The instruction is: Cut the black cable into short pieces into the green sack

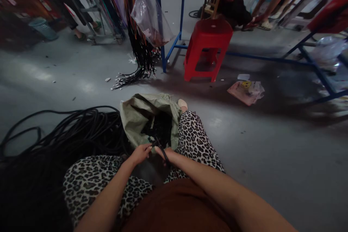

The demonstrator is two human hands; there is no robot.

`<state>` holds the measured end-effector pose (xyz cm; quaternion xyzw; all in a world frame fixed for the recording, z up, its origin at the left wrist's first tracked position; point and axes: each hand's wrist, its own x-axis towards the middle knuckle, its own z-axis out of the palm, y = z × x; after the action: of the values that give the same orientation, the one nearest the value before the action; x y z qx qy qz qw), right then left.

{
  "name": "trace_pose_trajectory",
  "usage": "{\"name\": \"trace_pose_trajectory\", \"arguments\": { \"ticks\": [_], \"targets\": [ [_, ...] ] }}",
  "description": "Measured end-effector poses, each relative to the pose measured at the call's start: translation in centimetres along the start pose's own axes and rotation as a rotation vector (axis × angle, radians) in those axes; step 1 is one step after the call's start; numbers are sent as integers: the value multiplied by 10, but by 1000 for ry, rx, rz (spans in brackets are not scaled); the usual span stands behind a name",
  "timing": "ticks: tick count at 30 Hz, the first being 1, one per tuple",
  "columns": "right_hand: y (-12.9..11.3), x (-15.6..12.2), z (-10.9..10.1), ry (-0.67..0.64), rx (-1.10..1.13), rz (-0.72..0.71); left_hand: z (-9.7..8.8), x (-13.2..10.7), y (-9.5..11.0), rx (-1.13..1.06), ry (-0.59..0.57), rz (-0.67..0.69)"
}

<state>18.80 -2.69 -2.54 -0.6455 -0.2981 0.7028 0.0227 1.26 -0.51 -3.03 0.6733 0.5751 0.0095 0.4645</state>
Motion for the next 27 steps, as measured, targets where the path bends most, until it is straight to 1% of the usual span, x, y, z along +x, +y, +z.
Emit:
{"name": "trace_pose_trajectory", "arguments": {
  "ticks": [2,6,8,13,18,23,27],
  "targets": [
    [2,3,0,-4,-2,7,1,0,0,-10,10,-9],
    [2,2,-1,-25,2,9,3,0,-5,6,146,-12],
    [1,0,-1,-22,15,13,3,-1,-7,23,177,-3],
    [0,-4,-1,-26,12,17,3,-3,-2,69,162,-9],
    [-1,-6,0,-21,18,39,2,-2,4,99,124,-44],
    [-2,-8,0,-43,29,56,3,0,2,107,114,-77],
    [-2,-8,-1,-15,-18,35,3,0,2,123,125,-82]
  ]
}}
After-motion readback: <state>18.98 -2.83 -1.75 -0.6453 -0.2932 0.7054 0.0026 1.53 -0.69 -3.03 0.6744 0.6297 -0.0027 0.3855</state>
